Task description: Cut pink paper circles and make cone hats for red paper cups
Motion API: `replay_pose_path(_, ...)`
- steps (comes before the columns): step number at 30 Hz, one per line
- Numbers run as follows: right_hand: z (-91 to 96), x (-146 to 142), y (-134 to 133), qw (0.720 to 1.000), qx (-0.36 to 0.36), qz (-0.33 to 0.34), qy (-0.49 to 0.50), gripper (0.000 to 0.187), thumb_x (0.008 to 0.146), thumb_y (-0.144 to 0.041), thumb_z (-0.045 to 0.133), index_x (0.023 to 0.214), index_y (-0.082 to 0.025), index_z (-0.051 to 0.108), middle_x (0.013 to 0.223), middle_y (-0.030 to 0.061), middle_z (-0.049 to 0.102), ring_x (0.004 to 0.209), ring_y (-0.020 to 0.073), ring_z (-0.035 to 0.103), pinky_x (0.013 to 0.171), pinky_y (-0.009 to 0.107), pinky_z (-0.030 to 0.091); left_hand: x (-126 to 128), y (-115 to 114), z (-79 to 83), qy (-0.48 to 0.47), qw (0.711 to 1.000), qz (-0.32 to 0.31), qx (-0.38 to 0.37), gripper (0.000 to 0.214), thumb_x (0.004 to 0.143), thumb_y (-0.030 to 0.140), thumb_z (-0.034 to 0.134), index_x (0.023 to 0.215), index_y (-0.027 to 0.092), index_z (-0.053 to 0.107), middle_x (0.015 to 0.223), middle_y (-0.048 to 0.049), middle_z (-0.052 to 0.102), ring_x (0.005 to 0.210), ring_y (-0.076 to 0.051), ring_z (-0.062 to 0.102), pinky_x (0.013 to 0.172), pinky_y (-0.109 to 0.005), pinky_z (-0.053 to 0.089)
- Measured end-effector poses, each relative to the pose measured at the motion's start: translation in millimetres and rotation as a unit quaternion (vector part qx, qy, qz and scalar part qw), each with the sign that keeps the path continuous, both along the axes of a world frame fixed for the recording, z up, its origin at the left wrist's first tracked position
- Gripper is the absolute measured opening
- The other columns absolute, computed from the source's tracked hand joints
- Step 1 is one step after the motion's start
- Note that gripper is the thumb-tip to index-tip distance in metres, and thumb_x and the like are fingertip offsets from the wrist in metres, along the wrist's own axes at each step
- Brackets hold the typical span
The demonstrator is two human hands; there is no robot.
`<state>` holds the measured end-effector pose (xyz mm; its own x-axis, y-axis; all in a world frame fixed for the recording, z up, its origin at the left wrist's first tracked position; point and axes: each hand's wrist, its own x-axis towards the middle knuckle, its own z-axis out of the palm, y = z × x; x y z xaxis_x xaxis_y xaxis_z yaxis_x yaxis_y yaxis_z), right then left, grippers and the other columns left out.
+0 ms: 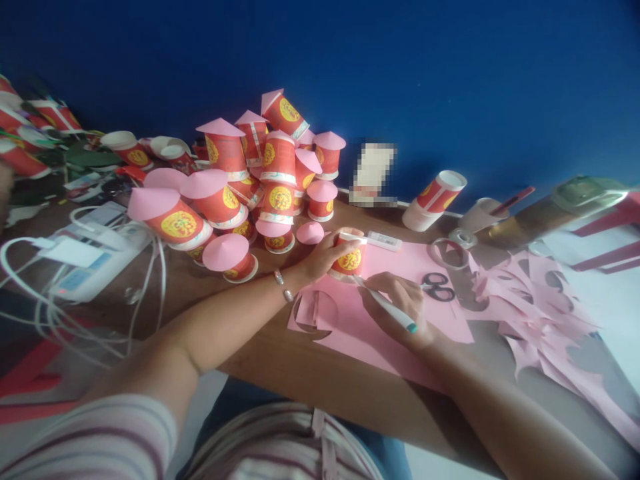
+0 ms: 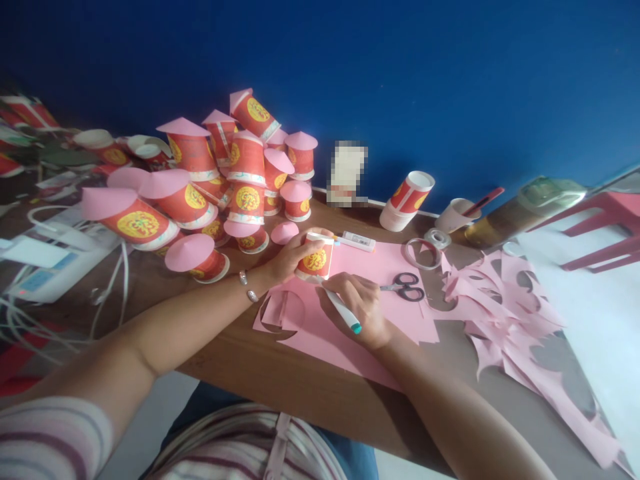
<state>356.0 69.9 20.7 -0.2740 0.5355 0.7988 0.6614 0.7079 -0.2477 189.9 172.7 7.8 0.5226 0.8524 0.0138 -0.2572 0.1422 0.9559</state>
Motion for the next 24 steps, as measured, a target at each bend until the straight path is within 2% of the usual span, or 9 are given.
replay_pose_path(5, 3.7, -1, -2, 0.999, 0.008, 0.039, -0.002, 0.023, 0.088, -0.005, 0.068, 0.101, -0.023, 0.063, 0.074, -0.0011, 0.072, 0.058, 0.0130, 0.068, 0.056, 0.024, 0.055, 0, 2, -3.6, -0.013, 1.000, -0.004, -0.009, 0.045, 0.081, 0.050, 0.078, 0.111, 0.018, 0.067, 0.105, -0.0072, 0.069, 0.097, -0.022, 0.064, 0.088, -0.036, 0.049)
replay_pose_path(9, 5.8, -3, -5, 0.999, -0.013, 0.046, -0.003, 0.019, 0.090, -0.010, 0.069, 0.103, -0.022, 0.063, 0.074, -0.0004, 0.073, 0.058, 0.0137, 0.068, 0.054, 0.024, 0.054, 0, 7, -7.8, -0.050, 0.998, -0.007, -0.046, 0.050, 0.078, 0.051, 0.079, 0.113, 0.018, 0.068, 0.103, -0.0070, 0.069, 0.097, -0.023, 0.065, 0.085, -0.036, 0.049)
replay_pose_path(16, 0.5, -2, -4, 0.998, -0.028, 0.049, -0.011, 0.022, 0.093, -0.009, 0.063, 0.110, -0.021, 0.060, 0.088, 0.0057, 0.075, 0.074, 0.0179, 0.075, 0.062, 0.027, 0.060, 1, 10, -9.0, -0.102, 0.991, 0.005, -0.087, 0.047, 0.078, 0.048, 0.079, 0.111, 0.017, 0.069, 0.103, -0.0076, 0.072, 0.099, -0.023, 0.067, 0.087, -0.037, 0.050)
replay_pose_path(21, 1.0, 0, -4, 0.999, -0.011, 0.043, -0.021, 0.018, 0.091, -0.009, 0.065, 0.104, -0.020, 0.061, 0.079, 0.0036, 0.073, 0.063, 0.0156, 0.070, 0.056, 0.025, 0.055, 0, 10, -7.0, -0.110, 0.990, 0.008, -0.090, 0.048, 0.076, 0.047, 0.081, 0.112, 0.017, 0.069, 0.102, -0.0074, 0.072, 0.097, -0.023, 0.068, 0.088, -0.039, 0.051)
replay_pose_path(24, 2.9, 0, -4, 0.999, -0.011, 0.046, -0.016, 0.017, 0.091, -0.008, 0.067, 0.102, -0.020, 0.061, 0.080, 0.0048, 0.073, 0.063, 0.0157, 0.069, 0.057, 0.026, 0.055, 0, 10, -7.6, -0.103, 0.991, 0.008, -0.087, 0.047, 0.077, 0.047, 0.081, 0.112, 0.017, 0.069, 0.103, -0.0074, 0.072, 0.099, -0.024, 0.068, 0.089, -0.039, 0.051)
